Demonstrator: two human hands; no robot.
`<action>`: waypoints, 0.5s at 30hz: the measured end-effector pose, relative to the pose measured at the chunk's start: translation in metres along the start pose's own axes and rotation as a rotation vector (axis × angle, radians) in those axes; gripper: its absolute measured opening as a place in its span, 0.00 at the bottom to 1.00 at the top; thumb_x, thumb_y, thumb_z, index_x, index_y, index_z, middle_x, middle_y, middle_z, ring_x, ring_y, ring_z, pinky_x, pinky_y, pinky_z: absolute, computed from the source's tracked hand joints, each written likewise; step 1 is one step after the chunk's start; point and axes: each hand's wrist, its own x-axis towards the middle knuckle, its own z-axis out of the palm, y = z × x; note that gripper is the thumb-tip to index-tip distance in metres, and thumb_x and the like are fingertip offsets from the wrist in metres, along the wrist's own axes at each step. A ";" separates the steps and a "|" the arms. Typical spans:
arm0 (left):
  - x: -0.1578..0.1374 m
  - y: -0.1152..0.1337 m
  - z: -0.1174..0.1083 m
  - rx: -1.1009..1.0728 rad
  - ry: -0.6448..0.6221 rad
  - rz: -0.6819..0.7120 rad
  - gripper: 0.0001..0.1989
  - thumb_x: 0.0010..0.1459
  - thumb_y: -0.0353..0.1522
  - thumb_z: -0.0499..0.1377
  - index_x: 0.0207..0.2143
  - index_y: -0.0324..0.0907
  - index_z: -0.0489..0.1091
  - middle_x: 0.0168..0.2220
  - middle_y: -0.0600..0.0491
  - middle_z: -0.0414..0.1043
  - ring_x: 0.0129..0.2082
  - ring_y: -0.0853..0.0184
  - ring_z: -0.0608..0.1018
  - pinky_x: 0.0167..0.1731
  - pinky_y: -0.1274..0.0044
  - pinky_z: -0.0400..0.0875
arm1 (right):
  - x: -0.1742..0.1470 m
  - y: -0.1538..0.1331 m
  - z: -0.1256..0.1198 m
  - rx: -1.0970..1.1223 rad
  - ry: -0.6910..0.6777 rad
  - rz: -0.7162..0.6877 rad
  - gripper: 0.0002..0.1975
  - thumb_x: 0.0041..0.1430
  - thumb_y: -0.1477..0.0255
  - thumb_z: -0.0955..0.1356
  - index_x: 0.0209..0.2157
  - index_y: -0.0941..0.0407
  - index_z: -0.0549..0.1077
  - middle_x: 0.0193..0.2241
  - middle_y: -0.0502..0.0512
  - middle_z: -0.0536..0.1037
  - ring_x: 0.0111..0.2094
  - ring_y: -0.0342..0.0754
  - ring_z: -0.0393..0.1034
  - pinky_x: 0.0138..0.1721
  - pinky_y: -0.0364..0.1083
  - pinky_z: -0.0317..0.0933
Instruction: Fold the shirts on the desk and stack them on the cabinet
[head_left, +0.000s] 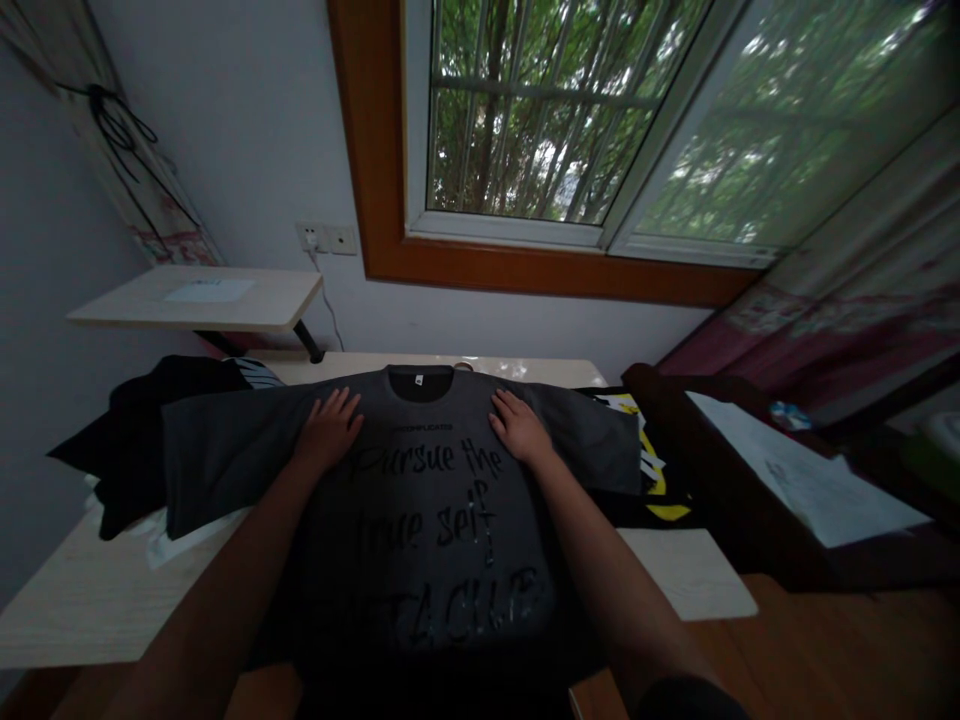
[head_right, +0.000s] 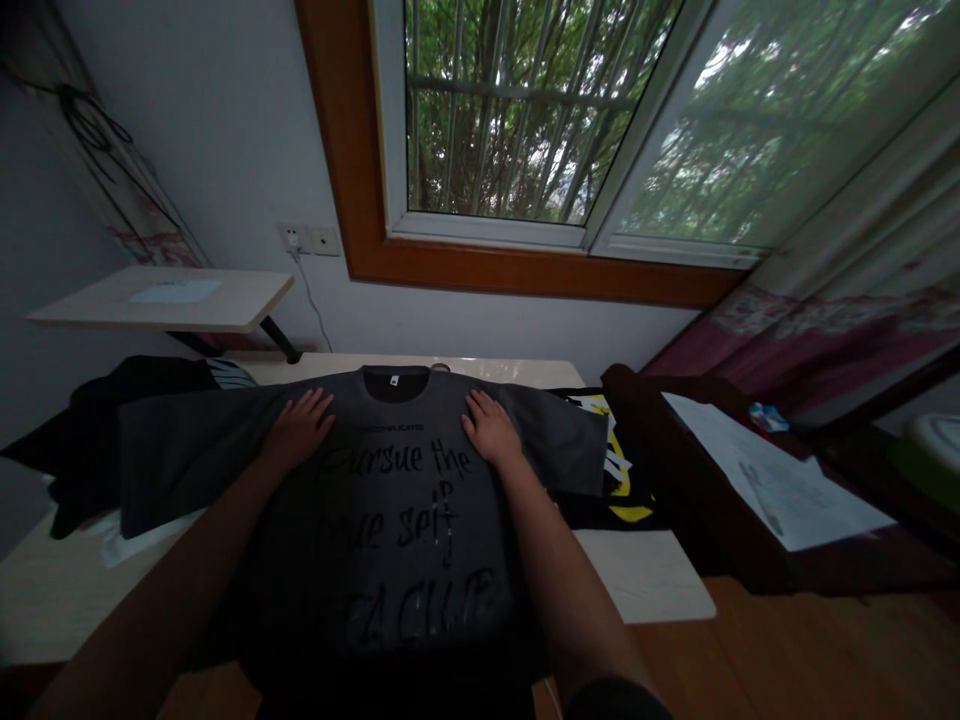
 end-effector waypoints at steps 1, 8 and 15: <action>-0.006 -0.004 -0.002 -0.012 -0.004 0.025 0.29 0.70 0.42 0.43 0.67 0.42 0.60 0.71 0.45 0.53 0.71 0.56 0.55 0.68 0.57 0.50 | -0.004 0.002 0.000 -0.004 0.004 0.001 0.27 0.72 0.61 0.59 0.66 0.59 0.65 0.68 0.60 0.61 0.69 0.55 0.54 0.69 0.55 0.49; -0.033 -0.025 -0.010 -0.126 0.003 0.172 0.27 0.69 0.41 0.45 0.65 0.42 0.63 0.70 0.46 0.57 0.70 0.57 0.60 0.68 0.60 0.54 | -0.026 0.010 -0.003 -0.004 0.052 -0.032 0.26 0.71 0.63 0.59 0.64 0.61 0.67 0.67 0.63 0.63 0.68 0.56 0.56 0.69 0.56 0.50; -0.034 -0.032 -0.009 -0.157 -0.051 0.251 0.27 0.70 0.46 0.45 0.66 0.47 0.62 0.70 0.50 0.57 0.71 0.57 0.58 0.68 0.56 0.51 | -0.034 0.015 -0.004 0.014 0.058 -0.052 0.26 0.71 0.63 0.59 0.64 0.61 0.66 0.67 0.64 0.63 0.68 0.59 0.57 0.68 0.59 0.52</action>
